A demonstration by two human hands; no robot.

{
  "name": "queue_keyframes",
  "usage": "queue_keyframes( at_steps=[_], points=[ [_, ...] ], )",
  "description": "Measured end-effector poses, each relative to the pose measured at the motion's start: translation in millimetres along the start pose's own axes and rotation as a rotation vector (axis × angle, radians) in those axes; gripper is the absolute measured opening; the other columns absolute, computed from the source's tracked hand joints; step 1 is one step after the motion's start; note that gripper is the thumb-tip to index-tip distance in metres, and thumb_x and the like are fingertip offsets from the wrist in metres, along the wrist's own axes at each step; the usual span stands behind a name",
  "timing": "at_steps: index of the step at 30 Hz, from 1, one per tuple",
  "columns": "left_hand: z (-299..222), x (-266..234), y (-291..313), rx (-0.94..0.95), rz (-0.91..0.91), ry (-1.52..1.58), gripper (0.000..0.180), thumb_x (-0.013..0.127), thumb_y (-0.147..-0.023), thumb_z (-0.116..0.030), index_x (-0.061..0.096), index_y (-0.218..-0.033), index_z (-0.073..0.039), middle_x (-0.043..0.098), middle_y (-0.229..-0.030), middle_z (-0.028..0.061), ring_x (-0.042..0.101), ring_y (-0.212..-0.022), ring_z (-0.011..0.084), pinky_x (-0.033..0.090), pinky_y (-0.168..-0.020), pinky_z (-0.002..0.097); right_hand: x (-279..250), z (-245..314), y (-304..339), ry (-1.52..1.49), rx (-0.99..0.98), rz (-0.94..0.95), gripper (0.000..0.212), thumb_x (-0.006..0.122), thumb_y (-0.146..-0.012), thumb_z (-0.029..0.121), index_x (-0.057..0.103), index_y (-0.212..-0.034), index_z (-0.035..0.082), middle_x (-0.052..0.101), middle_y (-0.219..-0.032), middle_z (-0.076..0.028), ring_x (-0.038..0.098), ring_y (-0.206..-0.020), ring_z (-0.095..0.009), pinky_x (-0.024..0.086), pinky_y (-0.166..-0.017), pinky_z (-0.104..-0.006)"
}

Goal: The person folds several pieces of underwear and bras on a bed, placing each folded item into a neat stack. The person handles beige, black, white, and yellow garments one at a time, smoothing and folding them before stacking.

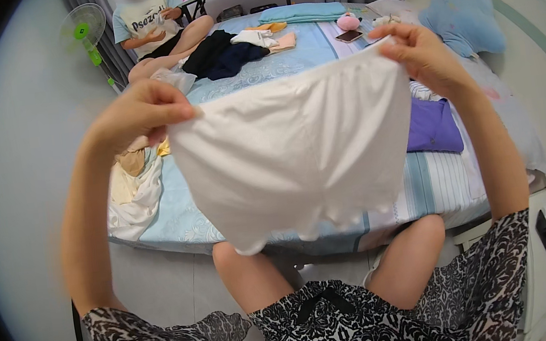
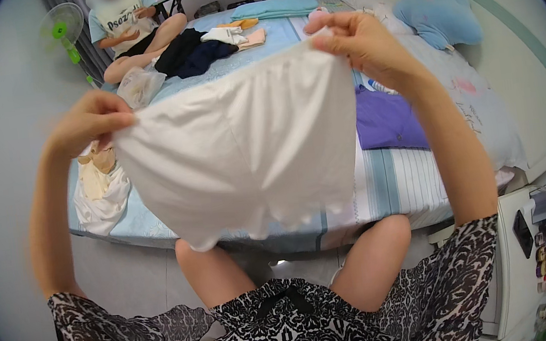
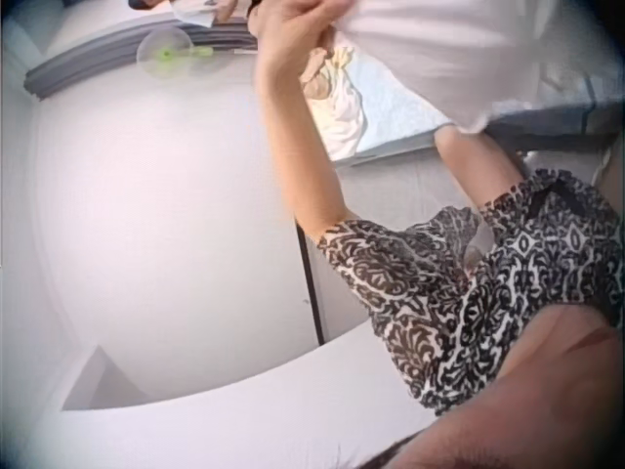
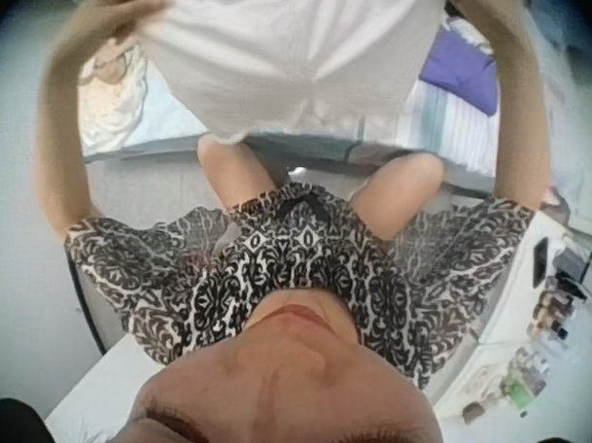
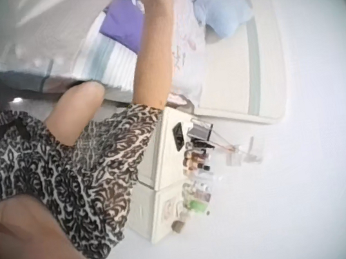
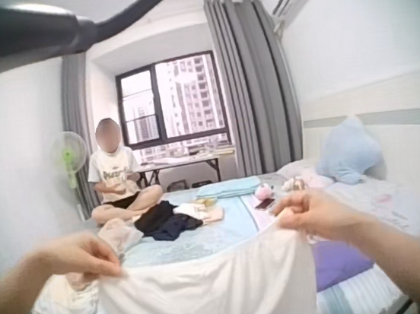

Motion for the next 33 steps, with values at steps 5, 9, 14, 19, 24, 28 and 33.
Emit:
queue_keyframes(
  at_steps=[5,9,14,19,24,28,33],
  points=[
    [98.9,59.0,-85.7,-0.193,0.003,-0.164,0.033,0.076,-0.074,-0.032,0.067,-0.075,-0.001,0.056,-0.061,0.001,0.047,-0.046,0.0094,0.039,-0.041,0.0226,12.8,-116.8,-41.7,0.175,0.147,0.067,0.023,0.072,-0.078,0.015,0.066,-0.098,0.006,0.06,-0.072,0.003,0.053,-0.063,-0.005,0.043,-0.059,-0.0214],
    [187.4,125.7,-146.9,-0.225,-0.08,-0.106,0.029,0.077,-0.07,-0.025,0.069,-0.083,0.001,0.065,-0.066,0.01,0.062,-0.051,0.0163,0.05,-0.047,0.0278,38.0,-230.6,-60.8,0.443,0.181,-0.064,0.024,0.078,-0.07,0.016,0.068,-0.088,0.003,0.06,-0.067,0.001,0.054,-0.062,-0.008,0.044,-0.057,-0.0242],
    [235.7,156.4,-181.8,-0.23,-0.387,0.243,0.028,0.074,-0.074,-0.017,0.066,-0.096,-0.001,0.064,-0.074,0.0081,0.06,-0.059,0.0156,0.047,-0.052,0.0267,37.6,-336.6,-56.5,0.389,0.31,-0.25,0.035,0.081,-0.064,0.022,0.067,-0.085,-0.002,0.064,-0.07,-0.007,0.058,-0.062,-0.013,0.047,-0.059,-0.0277],
    [208.8,193.5,-216.4,0.209,-0.363,-0.212,0.034,0.076,-0.071,-0.027,0.068,-0.095,-0.005,0.062,-0.083,0.0133,0.059,-0.073,0.0236,0.047,-0.066,0.0329,54.3,-315.7,-44.6,0.18,0.473,-0.236,0.032,0.08,-0.067,0.019,0.064,-0.084,-0.003,0.063,-0.073,-0.006,0.057,-0.062,-0.011,0.045,-0.055,-0.024],
    [169.2,230.3,-240.6,0.364,-0.154,-0.395,0.035,0.076,-0.071,-0.033,0.068,-0.092,-0.006,0.057,-0.092,0.0124,0.055,-0.082,0.0264,0.045,-0.076,0.0343,44.1,-297.9,-36.7,-0.045,0.315,-0.225,0.024,0.077,-0.072,0.013,0.063,-0.085,-0.001,0.063,-0.074,-0.003,0.056,-0.064,-0.009,0.044,-0.057,-0.0229],
    [172.9,223.0,-239.5,0.368,0.019,-0.124,0.037,0.075,-0.072,-0.035,0.067,-0.09,-0.004,0.058,-0.094,0.0114,0.055,-0.078,0.0272,0.046,-0.075,0.0356,59.4,-239.2,-48.0,-0.086,0.132,-0.296,0.018,0.073,-0.075,0.011,0.062,-0.083,0.0,0.062,-0.073,-0.003,0.055,-0.065,-0.009,0.044,-0.06,-0.0234],
    [146.8,179.7,-222.5,0.021,0.109,-0.217,0.036,0.07,-0.079,-0.025,0.064,-0.106,-0.002,0.058,-0.112,0.0147,0.06,-0.088,0.0223,0.049,-0.074,0.0348,62.7,-195.8,-51.6,0.151,-0.026,-0.321,0.016,0.07,-0.076,0.01,0.058,-0.081,0.0,0.061,-0.071,-0.006,0.056,-0.065,-0.012,0.044,-0.06,-0.0263]
  ],
)
Point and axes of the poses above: each hand's wrist, its own y-axis away from the middle knuckle, its own x-axis out of the palm, z = x × y, the point moved 1 cm from there along -y, towards the middle knuckle
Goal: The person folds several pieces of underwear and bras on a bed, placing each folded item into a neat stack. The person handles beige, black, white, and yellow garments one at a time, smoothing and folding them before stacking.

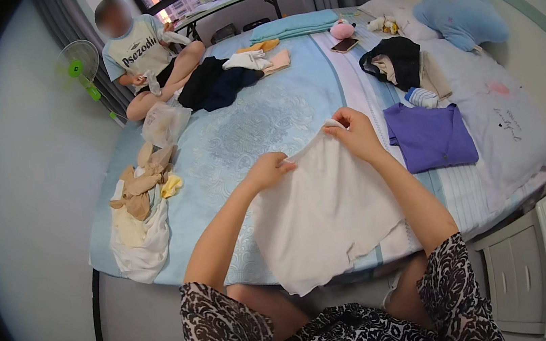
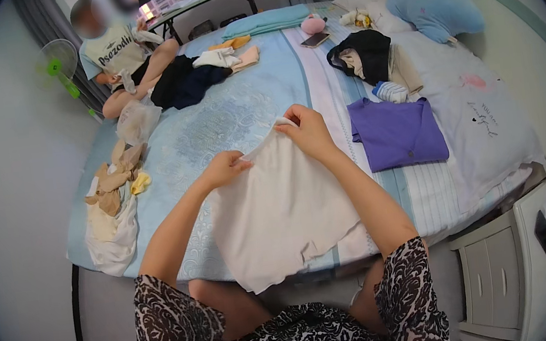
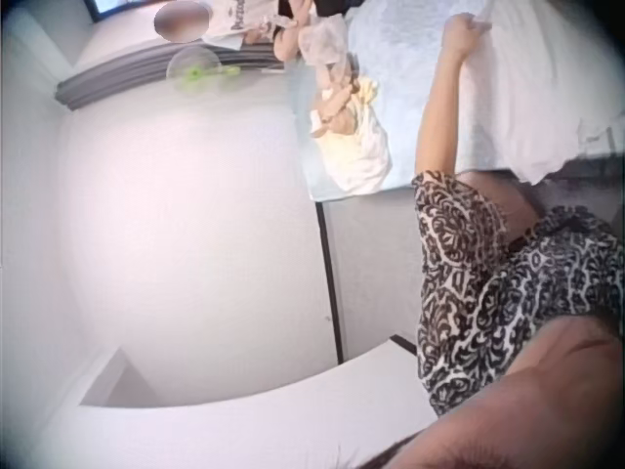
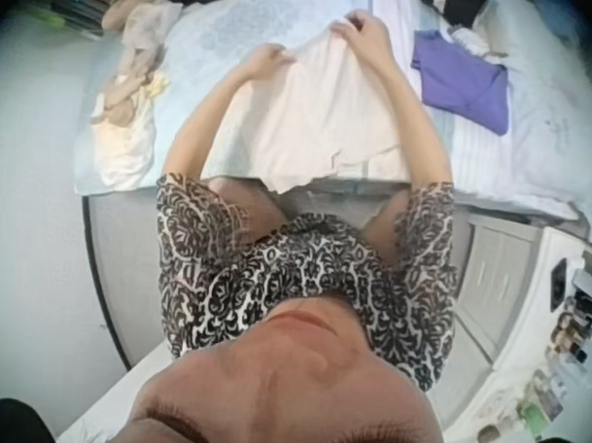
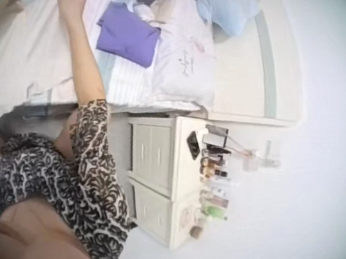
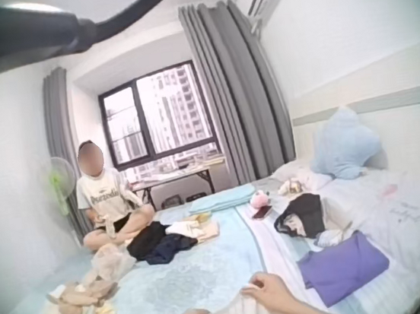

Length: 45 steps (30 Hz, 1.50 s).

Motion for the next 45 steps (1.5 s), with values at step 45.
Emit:
queue_keyframes(
  at_steps=[45],
  points=[
    [-105.2,-44.6,159.4,0.689,-0.214,0.855,0.071,0.076,-0.072,-0.002,0.037,-0.129,-0.013,0.033,-0.138,0.0131,0.056,-0.101,0.0188,0.05,-0.086,0.0338,-10.5,146.7,48.7,-0.789,-0.159,0.472,0.013,0.06,-0.089,0.008,0.062,-0.101,0.003,0.061,-0.096,-0.003,0.056,-0.084,-0.008,0.049,-0.074,-0.0228]
  ],
)
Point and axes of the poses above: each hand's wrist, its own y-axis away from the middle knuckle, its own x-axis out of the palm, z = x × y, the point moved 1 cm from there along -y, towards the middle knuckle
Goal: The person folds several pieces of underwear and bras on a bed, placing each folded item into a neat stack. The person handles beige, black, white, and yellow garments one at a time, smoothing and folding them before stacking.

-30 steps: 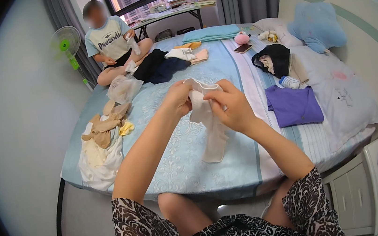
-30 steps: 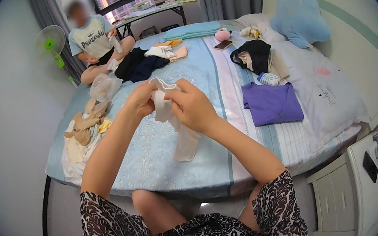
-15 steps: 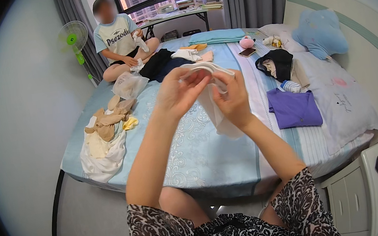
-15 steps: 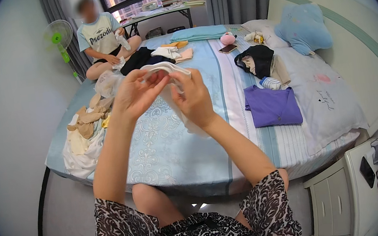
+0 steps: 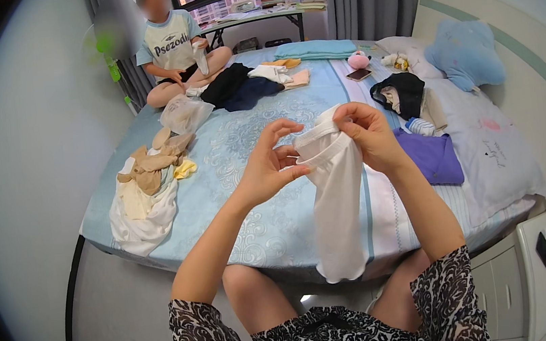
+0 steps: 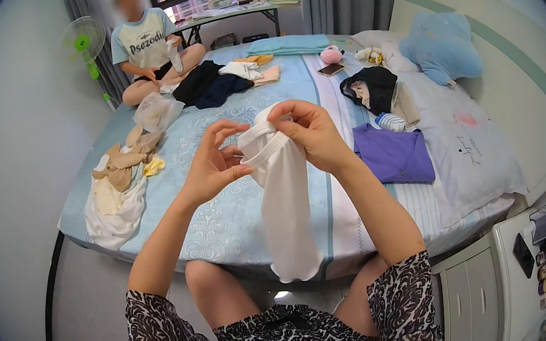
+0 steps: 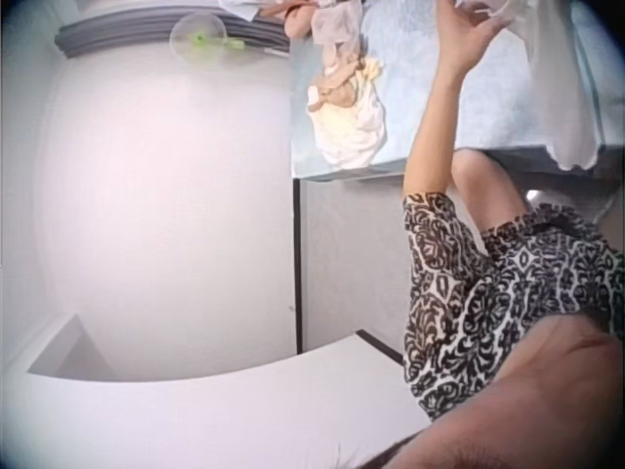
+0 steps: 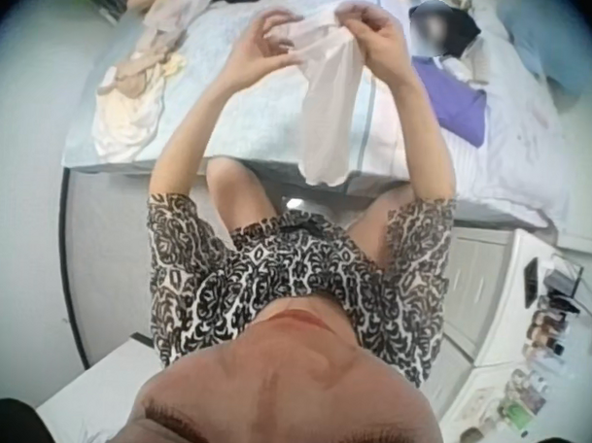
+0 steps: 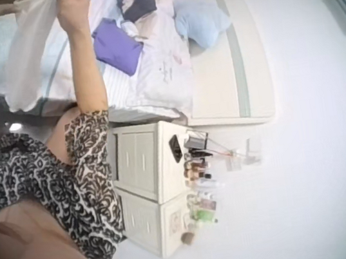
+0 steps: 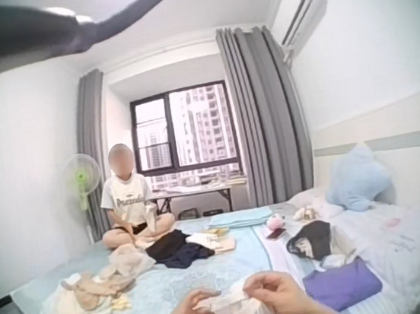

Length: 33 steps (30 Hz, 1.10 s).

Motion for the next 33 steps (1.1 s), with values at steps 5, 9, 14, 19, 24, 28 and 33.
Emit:
queue_keyframes(
  at_steps=[5,9,14,19,24,28,33],
  points=[
    [13.5,14.7,8.6,0.363,-0.069,-0.261,0.042,0.074,-0.072,0.0,0.052,-0.107,-0.008,0.034,-0.136,0.0119,0.057,-0.096,0.0158,0.05,-0.081,0.0292,0.8,14.7,-1.1,-0.089,0.027,-0.014,0.014,0.06,-0.089,0.009,0.062,-0.102,0.002,0.061,-0.097,-0.005,0.059,-0.085,-0.009,0.051,-0.074,-0.0239],
    [11.3,20.6,12.7,0.362,-0.126,-0.488,0.024,0.073,-0.07,0.002,0.06,-0.088,-0.005,0.045,-0.13,0.0136,0.057,-0.095,0.0174,0.048,-0.078,0.0274,8.4,25.1,0.3,0.019,0.096,0.028,0.016,0.061,-0.089,0.01,0.062,-0.102,0.002,0.063,-0.095,-0.004,0.059,-0.083,-0.009,0.05,-0.072,-0.0229],
    [-15.5,12.7,13.5,0.524,-0.12,-0.683,0.017,0.075,-0.065,0.0,0.065,-0.077,-0.006,0.065,-0.109,0.0092,0.058,-0.088,0.0209,0.045,-0.078,0.0312,-10.2,45.6,4.2,0.288,0.178,0.064,0.016,0.063,-0.087,0.013,0.064,-0.099,0.002,0.064,-0.093,-0.002,0.059,-0.08,-0.007,0.048,-0.071,-0.021],
    [-35.8,2.8,0.7,0.576,-0.058,-0.623,0.02,0.08,-0.063,-0.008,0.066,-0.078,-0.006,0.067,-0.09,0.0038,0.055,-0.087,0.0194,0.042,-0.079,0.0313,-18.4,49.4,1.3,0.304,0.118,0.146,0.023,0.076,-0.075,0.021,0.065,-0.082,0.003,0.06,-0.091,-0.003,0.055,-0.087,-0.01,0.045,-0.076,-0.0224],
    [-52.3,-13.6,-1.9,0.314,0.142,-0.678,0.022,0.078,-0.068,-0.011,0.062,-0.081,-0.004,0.06,-0.08,0.0031,0.052,-0.079,0.0185,0.043,-0.074,0.0309,-11.4,57.8,2.5,0.623,0.009,0.347,0.025,0.082,-0.067,0.016,0.063,-0.076,0.003,0.058,-0.086,-0.001,0.053,-0.083,-0.011,0.041,-0.071,-0.0217],
    [-78.2,-8.6,-5.6,0.152,0.179,-0.829,0.028,0.076,-0.071,-0.012,0.059,-0.092,-0.005,0.055,-0.081,0.0058,0.05,-0.075,0.0193,0.042,-0.069,0.03,-9.2,66.7,4.7,0.916,0.063,0.318,0.028,0.079,-0.072,0.017,0.055,-0.073,0.002,0.052,-0.073,0.003,0.044,-0.068,-0.007,0.037,-0.059,-0.0221],
    [-105.7,-12.1,-10.9,0.135,0.224,-1.071,0.027,0.073,-0.075,-0.008,0.057,-0.096,-0.003,0.057,-0.088,0.0044,0.052,-0.079,0.015,0.043,-0.072,0.0287,-4.7,65.5,0.9,0.895,0.027,0.196,0.027,0.076,-0.075,0.01,0.049,-0.072,0.004,0.047,-0.072,0.003,0.04,-0.065,-0.003,0.034,-0.056,-0.0187]
  ],
)
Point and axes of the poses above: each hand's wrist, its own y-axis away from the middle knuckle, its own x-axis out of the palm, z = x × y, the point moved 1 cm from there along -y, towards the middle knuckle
